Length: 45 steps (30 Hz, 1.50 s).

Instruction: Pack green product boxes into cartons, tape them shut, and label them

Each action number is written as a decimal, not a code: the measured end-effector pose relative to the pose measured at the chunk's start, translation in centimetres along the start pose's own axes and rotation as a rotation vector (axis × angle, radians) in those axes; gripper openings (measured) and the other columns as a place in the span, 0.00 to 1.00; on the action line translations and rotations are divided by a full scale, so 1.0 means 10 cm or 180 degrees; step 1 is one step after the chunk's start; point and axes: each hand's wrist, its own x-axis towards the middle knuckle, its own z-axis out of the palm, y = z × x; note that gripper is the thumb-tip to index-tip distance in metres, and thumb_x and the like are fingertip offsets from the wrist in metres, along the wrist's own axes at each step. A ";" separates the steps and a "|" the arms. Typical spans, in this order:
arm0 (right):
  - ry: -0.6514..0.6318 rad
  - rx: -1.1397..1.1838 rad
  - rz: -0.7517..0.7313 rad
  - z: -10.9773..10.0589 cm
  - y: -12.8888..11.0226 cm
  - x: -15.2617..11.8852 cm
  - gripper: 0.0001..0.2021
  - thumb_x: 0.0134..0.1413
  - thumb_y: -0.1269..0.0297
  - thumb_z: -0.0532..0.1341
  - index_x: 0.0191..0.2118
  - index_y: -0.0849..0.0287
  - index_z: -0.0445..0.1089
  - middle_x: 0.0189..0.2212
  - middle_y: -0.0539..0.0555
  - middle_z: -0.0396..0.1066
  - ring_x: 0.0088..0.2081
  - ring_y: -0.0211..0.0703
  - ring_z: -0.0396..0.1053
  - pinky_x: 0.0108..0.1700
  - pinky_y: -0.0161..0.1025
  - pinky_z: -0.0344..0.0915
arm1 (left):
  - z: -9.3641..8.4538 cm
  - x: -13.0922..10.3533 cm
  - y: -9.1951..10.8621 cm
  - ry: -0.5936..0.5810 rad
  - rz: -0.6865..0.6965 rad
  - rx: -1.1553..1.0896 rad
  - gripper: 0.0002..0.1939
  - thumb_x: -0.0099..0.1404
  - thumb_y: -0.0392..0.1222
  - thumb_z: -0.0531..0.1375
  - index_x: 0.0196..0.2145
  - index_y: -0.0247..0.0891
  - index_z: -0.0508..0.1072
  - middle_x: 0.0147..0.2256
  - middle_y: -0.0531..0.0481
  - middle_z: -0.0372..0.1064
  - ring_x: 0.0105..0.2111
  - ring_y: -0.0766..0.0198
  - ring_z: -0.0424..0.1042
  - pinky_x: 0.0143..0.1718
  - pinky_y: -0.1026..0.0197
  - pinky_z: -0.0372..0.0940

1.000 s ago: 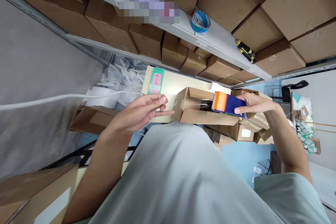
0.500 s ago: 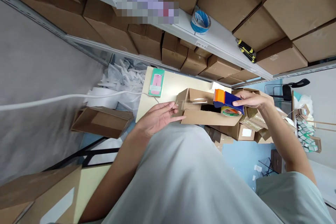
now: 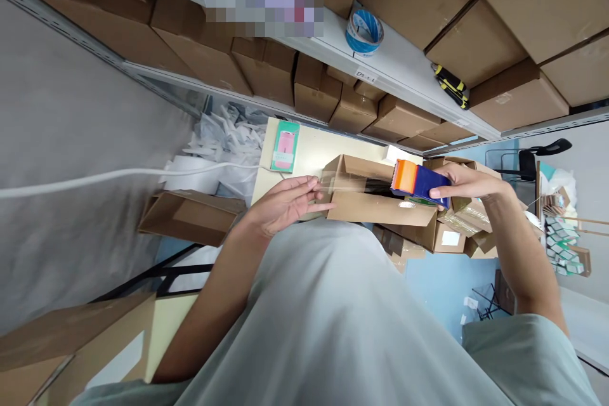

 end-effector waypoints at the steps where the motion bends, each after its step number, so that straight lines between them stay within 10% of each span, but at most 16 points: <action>1: 0.0043 -0.0050 -0.0034 -0.01 -0.04 -0.04 0.30 0.56 0.32 0.74 0.31 0.59 0.75 0.25 0.49 0.76 0.27 0.39 0.72 0.33 0.37 0.72 | 0.01 0.00 0.01 -0.0015 0.0016 0.0017 0.18 0.59 0.45 0.81 0.33 0.35 0.79 0.33 0.51 0.73 0.33 0.67 0.73 0.55 0.35 0.82; 19: 0.0009 0.0065 0.0302 0.09 0.06 0.32 0.33 0.46 0.28 0.76 0.32 0.59 0.76 0.26 0.51 0.77 0.28 0.40 0.72 0.33 0.36 0.70 | -0.16 0.15 0.05 0.0123 0.0018 -0.0220 0.14 0.61 0.39 0.80 0.34 0.33 0.79 0.34 0.51 0.74 0.34 0.67 0.74 0.59 0.33 0.80; 32: -0.0053 0.0009 0.0099 0.28 0.34 0.50 0.28 0.55 0.34 0.73 0.37 0.59 0.75 0.30 0.50 0.76 0.31 0.40 0.72 0.34 0.37 0.70 | -0.51 0.28 0.00 0.0181 -0.0043 0.0759 0.25 0.54 0.56 0.82 0.33 0.36 0.77 0.25 0.59 0.64 0.26 0.72 0.63 0.62 0.33 0.77; 45: -0.0103 -0.0302 0.0112 0.28 0.28 0.56 0.31 0.54 0.30 0.72 0.34 0.59 0.73 0.28 0.49 0.73 0.31 0.39 0.68 0.34 0.37 0.67 | -0.59 0.75 -0.62 0.0699 0.0278 0.1871 0.37 0.47 0.69 0.78 0.44 0.37 0.80 0.35 0.48 0.79 0.29 0.64 0.71 0.38 0.58 0.73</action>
